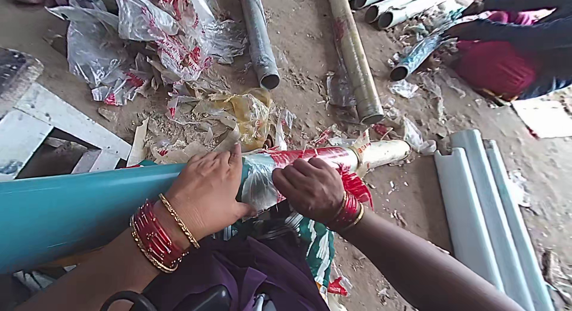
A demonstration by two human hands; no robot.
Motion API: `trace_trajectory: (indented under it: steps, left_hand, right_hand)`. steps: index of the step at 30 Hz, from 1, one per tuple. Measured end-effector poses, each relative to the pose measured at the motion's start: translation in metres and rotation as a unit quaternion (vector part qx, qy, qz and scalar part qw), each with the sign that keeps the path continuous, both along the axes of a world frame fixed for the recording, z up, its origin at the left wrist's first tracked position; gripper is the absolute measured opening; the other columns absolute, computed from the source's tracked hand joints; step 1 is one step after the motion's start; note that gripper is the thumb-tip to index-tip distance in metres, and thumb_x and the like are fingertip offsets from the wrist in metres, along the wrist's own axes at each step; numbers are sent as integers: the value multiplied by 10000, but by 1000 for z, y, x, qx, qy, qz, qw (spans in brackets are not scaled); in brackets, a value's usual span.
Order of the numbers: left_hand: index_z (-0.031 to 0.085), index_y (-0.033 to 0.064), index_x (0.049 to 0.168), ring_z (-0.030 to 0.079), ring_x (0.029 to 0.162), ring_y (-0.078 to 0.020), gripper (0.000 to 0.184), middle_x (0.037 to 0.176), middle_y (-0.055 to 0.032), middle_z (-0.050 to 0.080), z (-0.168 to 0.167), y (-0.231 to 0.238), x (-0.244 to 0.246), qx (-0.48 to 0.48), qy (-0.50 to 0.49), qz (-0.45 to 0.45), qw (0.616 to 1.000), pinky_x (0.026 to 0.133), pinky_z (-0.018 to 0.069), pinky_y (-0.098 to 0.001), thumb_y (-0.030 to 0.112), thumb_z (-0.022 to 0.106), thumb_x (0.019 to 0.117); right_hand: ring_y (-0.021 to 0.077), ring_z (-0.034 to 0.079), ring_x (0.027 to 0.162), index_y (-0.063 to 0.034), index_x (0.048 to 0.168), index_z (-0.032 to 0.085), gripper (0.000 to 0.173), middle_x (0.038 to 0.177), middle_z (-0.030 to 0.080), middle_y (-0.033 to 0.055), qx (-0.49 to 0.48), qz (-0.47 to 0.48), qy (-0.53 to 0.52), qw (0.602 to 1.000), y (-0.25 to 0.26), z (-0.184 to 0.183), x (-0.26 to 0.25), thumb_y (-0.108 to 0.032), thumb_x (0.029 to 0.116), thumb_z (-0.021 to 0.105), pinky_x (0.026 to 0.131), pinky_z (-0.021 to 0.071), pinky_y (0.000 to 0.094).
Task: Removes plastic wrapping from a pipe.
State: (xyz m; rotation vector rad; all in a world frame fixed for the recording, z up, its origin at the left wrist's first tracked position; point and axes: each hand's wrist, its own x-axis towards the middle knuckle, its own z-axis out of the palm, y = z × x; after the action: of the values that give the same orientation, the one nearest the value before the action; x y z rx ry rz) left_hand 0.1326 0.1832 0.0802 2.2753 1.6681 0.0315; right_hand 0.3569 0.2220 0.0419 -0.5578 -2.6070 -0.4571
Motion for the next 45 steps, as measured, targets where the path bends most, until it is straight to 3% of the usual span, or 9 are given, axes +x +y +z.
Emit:
trace_trajectory:
  steps: [10,13,20,26,31,33,35,39,45]
  left_hand:
    - [455,-121,1470,669,1118,-447,1114,1190,-288,679,-11,-2,-1,63,-2,-22,998,982,498,-600,575,867,705]
    - [457,-130,1463,678,1108,-453,1118,1147,-291,694,-15,-2,-1,93,-2,-21,995,972,510,-593,546,876,677]
    - [436,-162,1456,698,1033,-458,1138,1070,-295,700,-18,-3,-1,119,0,-29,992,936,522,-605,525,886,669]
    - [451,-167,1441,700,1015,-449,1123,1040,-279,706,-19,-6,-1,133,3,-28,991,913,526,-593,524,882,668]
    - [455,-174,1433,702,956,-440,1108,994,-274,703,-21,-6,-1,143,0,-33,989,895,528,-588,504,893,674]
    - [459,-171,1435,701,949,-437,1112,989,-269,703,-22,-6,1,149,2,-31,988,886,529,-583,501,900,667]
    - [454,-168,1439,700,964,-445,1110,1006,-276,703,-23,-7,2,150,4,-29,988,896,530,-589,490,906,667]
    - [435,-161,1457,701,974,-448,1118,1019,-279,703,-23,-5,2,142,6,-30,989,908,527,-592,482,903,672]
    - [440,-176,1445,711,952,-436,1144,982,-269,711,-22,-5,-1,151,-5,-34,988,895,533,-581,514,891,651]
  right_hand:
    - [442,692,735,72,839,675,84,740,665,235,-113,-253,-226,934,60,-18,181,144,796,661,605,514,563]
    - [463,705,770,66,846,682,120,765,684,245,-100,-331,-158,925,57,-5,187,153,778,633,629,519,587]
    - [248,581,592,-56,789,664,180,618,573,57,-79,-27,-1,997,3,9,26,-24,914,539,507,375,371]
    - [239,538,556,-35,837,660,204,609,543,64,-21,2,-15,1000,18,-12,52,-34,962,499,488,344,359]
    - [390,666,654,46,792,634,76,666,617,191,-87,-186,-191,960,51,-19,157,109,811,597,537,476,495]
    - [448,696,842,70,885,687,70,821,689,245,-176,-338,-293,877,61,-15,190,110,872,632,716,518,585]
    - [461,708,858,59,896,705,93,835,704,249,-160,-380,-250,876,62,-10,195,115,841,657,721,529,602]
    - [370,688,698,11,826,703,140,703,668,160,-74,-207,-61,974,33,8,103,93,802,593,579,508,494]
    - [231,563,562,-47,784,662,169,597,549,52,-50,-10,-11,999,0,3,12,-15,903,547,483,353,350]
